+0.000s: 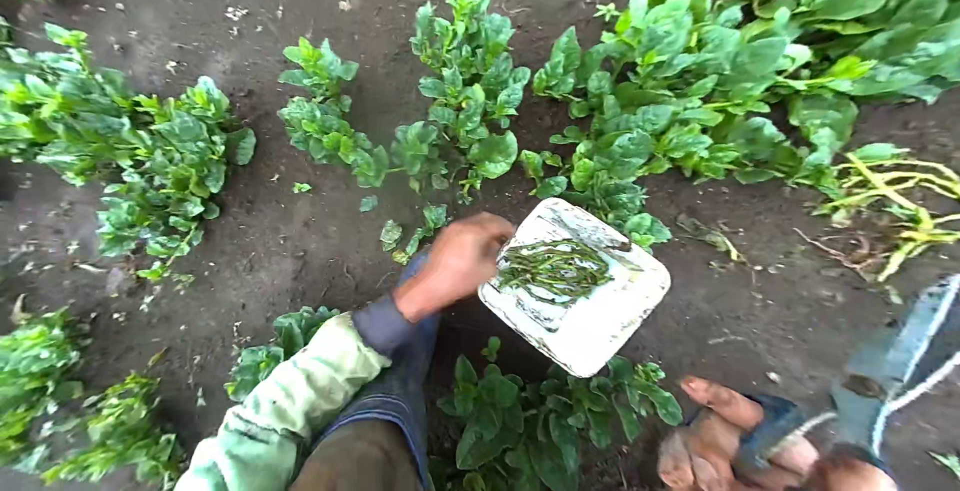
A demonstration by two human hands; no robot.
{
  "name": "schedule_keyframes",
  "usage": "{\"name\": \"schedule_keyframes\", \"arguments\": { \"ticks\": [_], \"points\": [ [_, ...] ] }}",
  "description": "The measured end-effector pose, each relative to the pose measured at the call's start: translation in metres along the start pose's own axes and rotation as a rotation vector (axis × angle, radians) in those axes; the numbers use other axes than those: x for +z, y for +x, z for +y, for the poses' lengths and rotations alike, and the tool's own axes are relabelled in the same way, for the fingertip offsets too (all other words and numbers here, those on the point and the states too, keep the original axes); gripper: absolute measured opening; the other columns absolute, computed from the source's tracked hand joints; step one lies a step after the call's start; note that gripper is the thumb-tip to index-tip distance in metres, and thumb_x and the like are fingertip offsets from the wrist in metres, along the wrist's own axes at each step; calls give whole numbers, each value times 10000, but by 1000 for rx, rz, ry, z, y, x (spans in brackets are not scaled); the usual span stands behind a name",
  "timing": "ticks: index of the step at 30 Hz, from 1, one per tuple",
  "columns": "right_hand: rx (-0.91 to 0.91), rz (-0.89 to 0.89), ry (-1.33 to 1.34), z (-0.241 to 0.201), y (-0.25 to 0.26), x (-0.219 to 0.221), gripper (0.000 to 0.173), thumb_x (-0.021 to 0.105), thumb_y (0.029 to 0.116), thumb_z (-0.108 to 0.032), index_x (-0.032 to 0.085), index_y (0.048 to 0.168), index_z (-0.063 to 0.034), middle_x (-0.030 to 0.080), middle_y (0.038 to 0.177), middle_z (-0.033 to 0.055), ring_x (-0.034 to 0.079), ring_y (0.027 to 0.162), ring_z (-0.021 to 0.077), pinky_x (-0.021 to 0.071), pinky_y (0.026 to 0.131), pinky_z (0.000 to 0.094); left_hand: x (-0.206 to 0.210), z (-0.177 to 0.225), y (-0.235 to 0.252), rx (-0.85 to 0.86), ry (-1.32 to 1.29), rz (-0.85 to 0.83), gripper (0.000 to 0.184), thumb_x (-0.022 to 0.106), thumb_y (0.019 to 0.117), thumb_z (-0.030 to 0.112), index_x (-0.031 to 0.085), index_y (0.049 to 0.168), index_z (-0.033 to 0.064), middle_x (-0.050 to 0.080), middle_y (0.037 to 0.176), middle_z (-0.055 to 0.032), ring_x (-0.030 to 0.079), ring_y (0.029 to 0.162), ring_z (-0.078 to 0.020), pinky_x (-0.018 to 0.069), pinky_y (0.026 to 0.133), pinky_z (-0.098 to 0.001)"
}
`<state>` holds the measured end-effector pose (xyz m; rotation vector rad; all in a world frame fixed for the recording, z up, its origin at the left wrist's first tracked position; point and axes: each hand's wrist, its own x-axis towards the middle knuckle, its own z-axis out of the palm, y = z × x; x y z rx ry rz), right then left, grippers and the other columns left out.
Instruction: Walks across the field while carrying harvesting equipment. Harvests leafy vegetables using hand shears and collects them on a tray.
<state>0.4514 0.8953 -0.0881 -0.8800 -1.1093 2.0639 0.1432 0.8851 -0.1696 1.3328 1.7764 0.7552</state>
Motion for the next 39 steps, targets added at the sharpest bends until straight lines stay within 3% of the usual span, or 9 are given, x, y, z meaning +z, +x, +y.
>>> {"name": "schedule_keyframes", "arguments": {
  "ticks": [3,6,12,15,21,24,26,30,39],
  "points": [
    [16,-73,19,6,3,7,585,398,1064,-581,666,1308,-122,751,853,0,712,682,124,606,600,285,-19,-71,5,-450,-602,329,270,482,1050,29,575,1296,-30,687,1149,-120,689,875,-165,586,779,-339],
    [72,-97,27,13,8,17,614,399,1048,-618,664,1308,-129,749,844,-5,705,676,115,597,598,276,-27,-124,23,-666,-1053,621,381,487,1075,134,406,1443,75,612,1131,-103,646,803,-161,579,716,-329],
    [111,-98,54,26,15,25,620,413,1048,-603,664,1305,-98,739,812,31,698,654,129,594,593,278,-30,-144,37,-441,-1024,571,452,464,1091,233,383,1534,197,504,1485,-77,636,1134,-225,567,893,-413],
    [132,-86,94,29,19,26,618,436,1045,-592,666,1301,-79,723,787,45,693,642,134,590,582,273,-29,-130,34,-447,-1001,575,344,542,1071,232,489,1403,164,611,1307,-63,657,1014,-187,576,824,-374],
    [165,-146,114,37,25,31,608,435,1052,-570,649,1337,-77,739,853,71,717,700,157,602,597,279,-9,-135,35,-349,-666,571,351,662,916,-52,615,1252,33,672,1141,-110,662,947,-190,584,825,-397],
    [225,-235,156,44,28,32,601,463,1043,-568,616,1379,-94,753,998,111,752,847,207,623,631,303,-13,-128,38,-345,-508,575,167,631,1000,122,665,1145,46,696,990,-92,655,800,-161,576,741,-377],
    [293,-306,207,48,30,36,611,485,1031,-574,613,1388,-94,750,1062,132,754,932,236,634,644,322,-24,-123,44,-302,-429,557,258,594,1049,261,691,1115,31,712,994,-113,682,832,-185,585,784,-407],
    [478,-437,344,60,40,52,664,486,1014,-614,624,1364,-68,749,1034,157,761,929,258,637,581,349,-47,-109,69,-189,-416,568,262,547,1068,212,703,1123,10,731,990,-96,716,877,-168,614,813,-386],
    [725,-298,550,89,116,97,642,541,1001,-594,680,1192,2,738,870,174,770,758,264,609,468,350,-82,-77,87,-156,-559,582,237,512,1085,169,650,1130,-18,705,1021,-118,736,892,-186,644,791,-370]
  ]
}}
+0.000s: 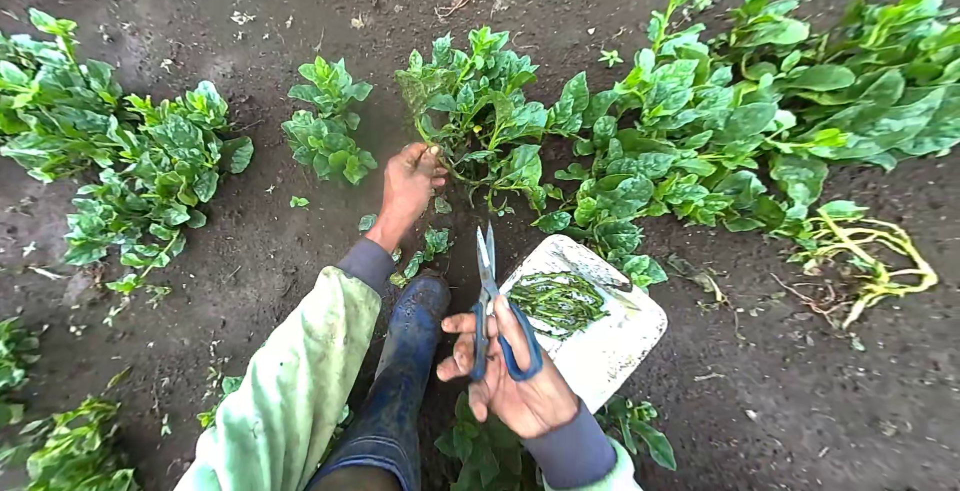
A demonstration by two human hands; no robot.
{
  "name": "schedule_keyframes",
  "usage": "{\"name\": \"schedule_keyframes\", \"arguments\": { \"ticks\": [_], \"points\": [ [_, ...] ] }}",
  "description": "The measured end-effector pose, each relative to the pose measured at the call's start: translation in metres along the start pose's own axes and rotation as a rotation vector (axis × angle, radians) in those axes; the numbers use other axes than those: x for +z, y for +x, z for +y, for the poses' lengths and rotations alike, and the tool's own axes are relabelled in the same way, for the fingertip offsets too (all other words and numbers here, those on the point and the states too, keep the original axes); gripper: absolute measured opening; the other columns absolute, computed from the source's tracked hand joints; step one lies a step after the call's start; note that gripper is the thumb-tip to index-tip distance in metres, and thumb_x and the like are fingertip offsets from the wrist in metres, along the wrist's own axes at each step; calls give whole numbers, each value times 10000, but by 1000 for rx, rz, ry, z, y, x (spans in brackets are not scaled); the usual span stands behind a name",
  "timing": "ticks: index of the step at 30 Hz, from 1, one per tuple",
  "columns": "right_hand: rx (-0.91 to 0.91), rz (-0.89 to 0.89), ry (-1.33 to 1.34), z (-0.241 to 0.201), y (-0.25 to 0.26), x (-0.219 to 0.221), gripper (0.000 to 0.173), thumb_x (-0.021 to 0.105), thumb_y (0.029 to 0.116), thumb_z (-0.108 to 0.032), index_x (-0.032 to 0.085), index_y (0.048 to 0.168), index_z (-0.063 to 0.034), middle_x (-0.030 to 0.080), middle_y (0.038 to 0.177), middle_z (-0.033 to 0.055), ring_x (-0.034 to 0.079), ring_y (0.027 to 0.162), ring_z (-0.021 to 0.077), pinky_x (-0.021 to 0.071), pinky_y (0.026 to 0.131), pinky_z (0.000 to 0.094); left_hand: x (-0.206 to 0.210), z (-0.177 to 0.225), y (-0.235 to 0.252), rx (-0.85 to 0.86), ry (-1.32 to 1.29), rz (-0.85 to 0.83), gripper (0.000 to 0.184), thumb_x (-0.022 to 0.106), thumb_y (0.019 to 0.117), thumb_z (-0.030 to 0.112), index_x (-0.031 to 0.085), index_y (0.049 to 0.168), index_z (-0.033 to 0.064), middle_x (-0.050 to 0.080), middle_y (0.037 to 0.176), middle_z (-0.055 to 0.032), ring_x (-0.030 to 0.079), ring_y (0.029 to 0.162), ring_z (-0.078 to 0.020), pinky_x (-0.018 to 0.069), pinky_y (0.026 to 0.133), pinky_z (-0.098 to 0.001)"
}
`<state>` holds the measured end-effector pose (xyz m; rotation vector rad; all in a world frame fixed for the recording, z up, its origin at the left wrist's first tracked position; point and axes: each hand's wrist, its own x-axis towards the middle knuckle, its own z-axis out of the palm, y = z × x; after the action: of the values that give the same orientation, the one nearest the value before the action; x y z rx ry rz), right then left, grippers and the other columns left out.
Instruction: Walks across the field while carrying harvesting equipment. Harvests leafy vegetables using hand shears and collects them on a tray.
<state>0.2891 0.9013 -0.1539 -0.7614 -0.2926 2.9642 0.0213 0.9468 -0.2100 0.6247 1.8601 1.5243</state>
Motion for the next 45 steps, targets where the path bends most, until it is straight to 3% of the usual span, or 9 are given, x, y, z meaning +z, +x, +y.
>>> {"name": "schedule_keyframes", "arguments": {
  "ticks": [4,7,11,14,19,39,45],
  "points": [
    [38,150,-108,-20,48,8,632,354,1083,-554,662,1119,-4,731,803,135,758,695,228,581,438,320,-4,0,-2,7,-7,-11,231,482,1095,159,632,1125,-14,699,1035,-120,736,917,-194,645,796,-386],
    [67,227,-117,-35,73,11,634,297,1103,-523,654,1076,1,722,784,133,751,671,224,560,417,305,-8,0,-4,4,-18,-11,232,461,1100,145,626,1136,-14,697,1055,-122,736,928,-193,645,801,-379],
    [62,295,-101,-43,92,7,613,330,1102,-503,658,1038,11,708,756,133,739,636,225,545,397,300,-14,2,-9,-4,-23,-5,228,456,1103,158,614,1152,1,692,1079,-114,735,921,-196,646,791,-377],
    [66,355,-143,-48,98,6,584,361,1099,-486,663,1025,8,687,722,107,715,594,194,522,386,277,-22,-1,-21,16,8,-63,264,442,1114,279,601,1208,90,690,1089,-84,733,877,-203,642,755,-391],
    [58,407,-154,-50,104,7,560,385,1094,-477,662,1010,3,651,683,85,678,543,172,506,371,270,-15,0,-7,5,-32,15,234,451,1104,151,614,1149,-11,691,1057,-117,732,906,-188,643,782,-370],
    [106,357,-211,-50,107,3,578,377,1096,-481,661,1046,20,669,689,109,705,561,207,524,368,294,-26,0,-4,-11,-47,60,231,450,1104,145,617,1130,-12,683,1039,-116,724,871,-170,637,759,-344],
    [81,395,-225,-50,111,5,542,406,1094,-458,672,1020,8,644,667,79,660,529,163,496,380,253,-28,-2,-11,-4,-20,31,242,444,1109,174,621,1148,12,695,1049,-112,732,861,-188,644,741,-367]
  ]
}}
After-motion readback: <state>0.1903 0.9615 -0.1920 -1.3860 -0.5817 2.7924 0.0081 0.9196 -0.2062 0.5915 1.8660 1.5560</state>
